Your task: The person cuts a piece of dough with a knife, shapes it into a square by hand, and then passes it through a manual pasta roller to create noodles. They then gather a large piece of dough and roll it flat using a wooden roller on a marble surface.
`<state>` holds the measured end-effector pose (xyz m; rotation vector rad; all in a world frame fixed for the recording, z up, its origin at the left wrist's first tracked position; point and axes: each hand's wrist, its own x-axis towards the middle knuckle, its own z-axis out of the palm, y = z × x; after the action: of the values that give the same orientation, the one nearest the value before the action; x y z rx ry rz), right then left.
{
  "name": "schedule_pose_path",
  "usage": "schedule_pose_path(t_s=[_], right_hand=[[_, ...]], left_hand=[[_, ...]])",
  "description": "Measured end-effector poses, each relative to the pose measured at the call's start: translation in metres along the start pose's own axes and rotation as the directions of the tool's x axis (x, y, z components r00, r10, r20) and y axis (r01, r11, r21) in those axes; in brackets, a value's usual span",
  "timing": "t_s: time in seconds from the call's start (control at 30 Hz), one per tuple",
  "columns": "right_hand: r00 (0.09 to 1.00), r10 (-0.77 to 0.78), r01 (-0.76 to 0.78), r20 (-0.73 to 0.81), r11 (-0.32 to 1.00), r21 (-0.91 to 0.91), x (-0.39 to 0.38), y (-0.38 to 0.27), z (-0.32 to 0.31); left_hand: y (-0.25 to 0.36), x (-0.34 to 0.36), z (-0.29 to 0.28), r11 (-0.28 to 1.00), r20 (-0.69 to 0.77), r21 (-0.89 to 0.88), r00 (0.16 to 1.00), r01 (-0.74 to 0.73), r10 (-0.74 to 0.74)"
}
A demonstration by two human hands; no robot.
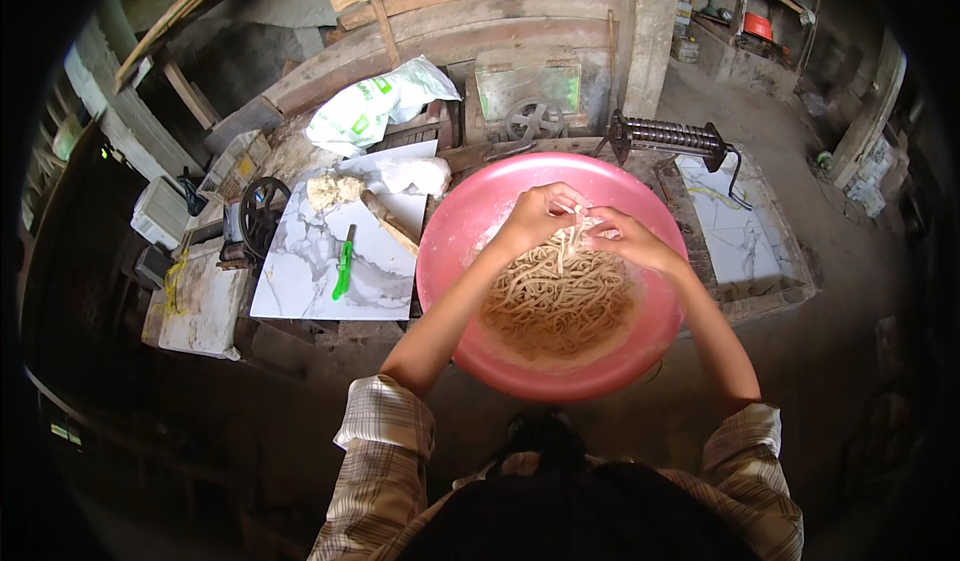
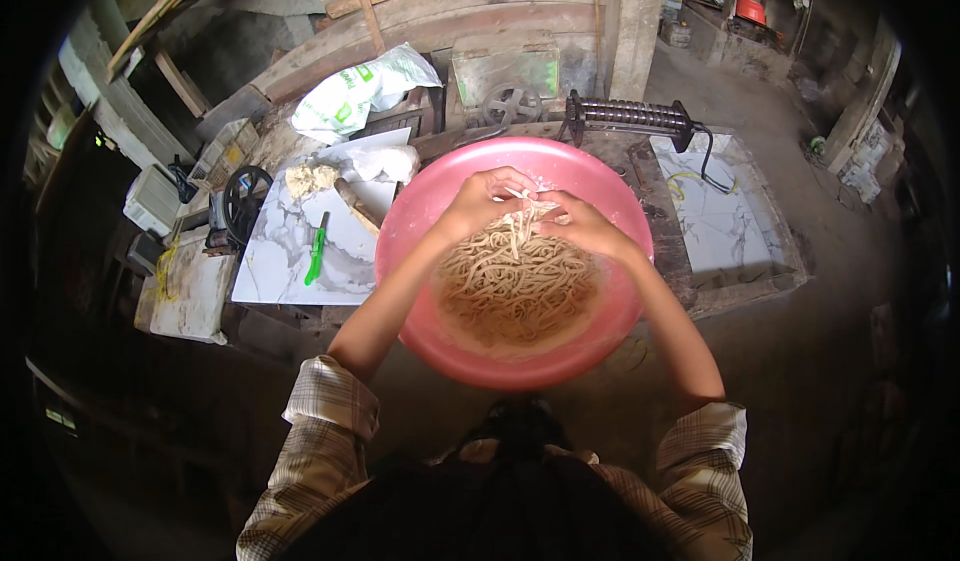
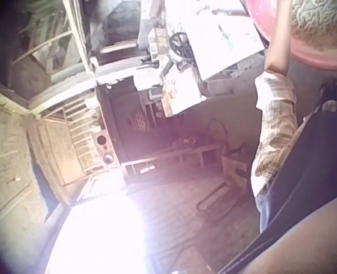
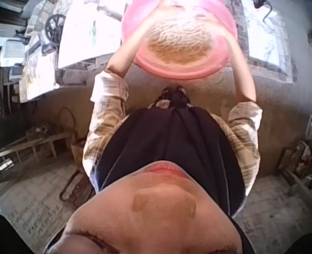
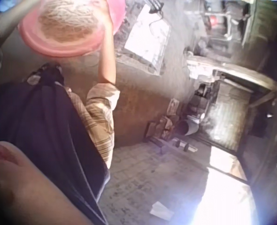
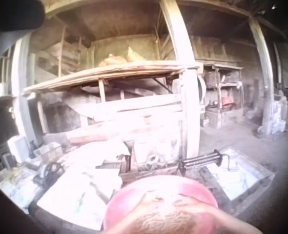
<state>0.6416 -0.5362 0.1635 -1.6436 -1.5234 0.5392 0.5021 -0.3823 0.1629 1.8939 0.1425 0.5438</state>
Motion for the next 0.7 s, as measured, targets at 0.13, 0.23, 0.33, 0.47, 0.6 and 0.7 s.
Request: schedule_pose_path(t_s=[0.13,0.23,0.33,0.47,0.6,0.7], right_hand=[[0.984,0.131,-0.172,0.12,0.878,0.446,0.004,0.006,0.0],[0.967,0.222,-0.256,0.129,0.796,0.548,0.005,0.002,-0.006],[0.945,0.275,-0.326,0.177,0.753,0.571,0.006,-0.008,-0.012],[0.989,0.116,-0.14,0.087,0.919,0.368,0.005,0.0,-0.017],[0.988,0.136,-0.155,0.075,0.892,0.426,0.005,0.002,-0.021],[0.989,0.148,-0.132,-0.002,0.888,0.441,0.007,-0.002,-0.022]], left_hand=[[0.021,0.005,0.01,0.992,-0.021,0.073,0.995,0.101,-0.1],[0.027,0.001,0.01,0.991,-0.073,0.128,0.997,0.04,-0.03],[0.028,-0.003,0.006,0.988,-0.094,0.155,0.996,0.023,-0.009],[0.03,-0.006,0.007,0.991,-0.083,0.131,0.996,-0.023,0.034],[0.034,-0.011,0.006,0.947,-0.075,0.291,0.99,0.137,-0.12],[0.022,-0.018,0.0,0.941,-0.003,0.317,0.992,0.119,-0.124]])
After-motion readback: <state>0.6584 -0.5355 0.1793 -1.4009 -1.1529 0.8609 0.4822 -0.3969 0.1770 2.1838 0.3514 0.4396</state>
